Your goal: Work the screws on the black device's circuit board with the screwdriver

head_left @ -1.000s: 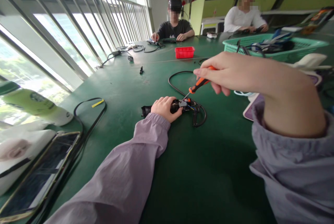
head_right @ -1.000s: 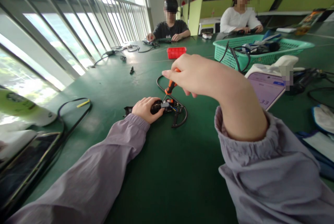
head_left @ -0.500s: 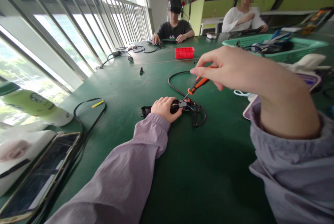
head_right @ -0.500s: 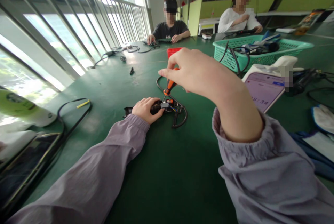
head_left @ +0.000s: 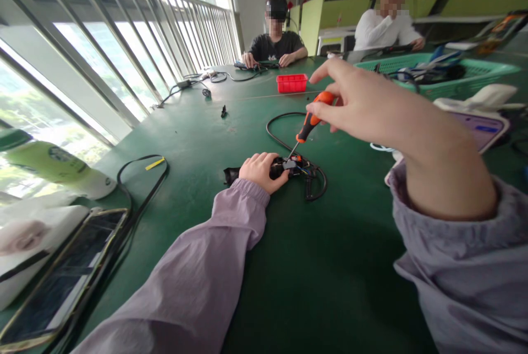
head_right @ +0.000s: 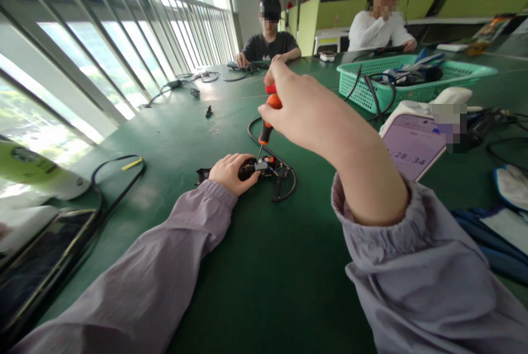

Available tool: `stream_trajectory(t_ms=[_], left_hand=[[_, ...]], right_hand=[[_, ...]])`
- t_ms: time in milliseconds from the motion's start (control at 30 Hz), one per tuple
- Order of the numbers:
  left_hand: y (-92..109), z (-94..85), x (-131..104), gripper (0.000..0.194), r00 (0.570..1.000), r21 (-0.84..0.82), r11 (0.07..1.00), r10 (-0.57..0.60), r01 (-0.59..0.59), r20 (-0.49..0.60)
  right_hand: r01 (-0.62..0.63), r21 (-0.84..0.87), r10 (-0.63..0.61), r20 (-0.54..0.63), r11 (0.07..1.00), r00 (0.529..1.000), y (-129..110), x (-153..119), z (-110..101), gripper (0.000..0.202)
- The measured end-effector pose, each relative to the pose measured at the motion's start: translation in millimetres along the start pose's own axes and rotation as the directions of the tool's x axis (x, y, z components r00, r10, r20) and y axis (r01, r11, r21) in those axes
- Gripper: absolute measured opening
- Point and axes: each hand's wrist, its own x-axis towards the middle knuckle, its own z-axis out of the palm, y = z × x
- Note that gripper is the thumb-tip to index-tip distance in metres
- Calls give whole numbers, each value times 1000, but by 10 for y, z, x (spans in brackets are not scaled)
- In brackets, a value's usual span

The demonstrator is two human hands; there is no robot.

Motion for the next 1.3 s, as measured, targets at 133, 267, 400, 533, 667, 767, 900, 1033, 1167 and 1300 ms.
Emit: stream_trajectory(t_ms=[133, 267, 400, 533, 667, 767, 900, 1033, 1167, 1300], left_hand=[[0, -6, 2, 42, 1000, 1, 1000, 1, -1, 7], [2, -11, 0, 42, 1000, 3, 1000, -3, 3, 10], [-3, -5, 2, 42, 1000, 0, 1000, -2, 2, 9], [-4, -6, 4, 42, 1000, -2, 1000, 0, 0, 11], [-3, -12, 3, 42, 1000, 5, 1000, 2, -2, 7], [-5, -7, 2, 42, 1000, 7, 1000, 2, -2, 9], [-14, 9, 1, 43, 1000, 4, 1000, 8, -8, -3], [-10, 8, 4, 42, 1000, 1, 1000, 4, -4, -6], [-6, -4, 6, 42, 1000, -5, 1000, -1, 1, -2], [-10, 1, 3, 42, 1000, -6, 1000, 3, -3, -4]], right_hand=[[1, -36, 0, 37, 999, 999, -1, -3, -11, 42], [-36, -41, 40, 116, 999, 992, -25, -42, -32, 38], [32, -41, -29, 65, 999, 997, -15, -29, -46, 35], [0, -83, 8, 95, 997, 995, -32, -17, -51, 37], [-26, -115, 40, 114, 993, 993, -80, -29, -26, 40], [28, -114, -27, 5, 993, 1000, -86, -40, -5, 30], [51, -128, -56, -37, 990, 998, -69, -62, -3, 29], [-9, -117, 13, 35, 993, 999, -78, -71, -6, 33], [29, -99, -32, -26, 995, 999, -67, -46, 12, 33], [42, -84, -46, -44, 996, 998, -49, -43, 20, 32]])
